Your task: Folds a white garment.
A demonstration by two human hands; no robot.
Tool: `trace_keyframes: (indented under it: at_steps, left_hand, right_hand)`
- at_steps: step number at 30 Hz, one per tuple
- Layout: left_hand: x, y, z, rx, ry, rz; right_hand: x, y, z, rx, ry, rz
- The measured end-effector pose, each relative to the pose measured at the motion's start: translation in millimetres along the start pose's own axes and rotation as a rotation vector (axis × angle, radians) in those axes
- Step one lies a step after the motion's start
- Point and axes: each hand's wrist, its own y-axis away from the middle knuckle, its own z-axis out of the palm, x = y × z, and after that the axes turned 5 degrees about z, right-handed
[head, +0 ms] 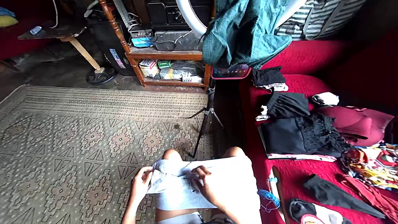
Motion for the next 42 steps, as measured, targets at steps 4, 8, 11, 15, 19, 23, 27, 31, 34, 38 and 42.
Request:
trace_keyframes:
  at_steps: [4,8,11,15,19,23,27,31,34,38,42]
  left_hand:
    - [2.3,-17.4,1.1,0.047,0.138,0.004]
    - [-11.7,-41.0,20.7,-0.079,0.321,-0.013]
    - [-4.7,-35.1,34.6,-0.113,0.427,-0.196]
    - [-17.0,-34.2,25.1,-0.092,0.373,-0.15]
    - [-20.2,-38.9,-9.2,-0.007,0.184,-0.003]
    - [-11.1,-46.7,-36.6,0.09,0.029,0.15]
    - [-34.5,-39.1,3.7,0.111,0.246,-0.166]
    - [-19.1,1.4,47.6,0.086,0.754,-0.579]
    - [-11.0,31.1,47.0,0.061,0.832,-0.625]
    - [-8.6,36.2,32.8,-0.039,0.85,-0.707]
    - [-8.2,29.1,14.1,-0.152,0.813,-0.689]
  right_hand:
    - [41.1,21.4,-56.0,0.315,0.141,0.122]
    - [97.2,26.9,-112.2,0.417,0.201,0.376]
    - [138.1,30.9,-126.8,0.291,0.154,0.473]
    - [175.1,25.6,-116.7,0.201,0.125,0.439]
    - [191.0,16.5,-115.9,0.197,0.075,0.386]
    - [203.4,11.4,-121.7,0.111,0.121,0.378]
    - [222.1,10.3,-110.6,0.215,0.166,0.491]
    - [232.6,23.2,-80.9,0.313,-0.184,0.692]
    - [220.3,48.6,-47.0,0.312,-0.637,0.861]
    - [183.7,72.4,-28.4,0.357,-1.098,0.885]
    - [199.1,66.7,-28.0,0.27,-1.268,0.874]
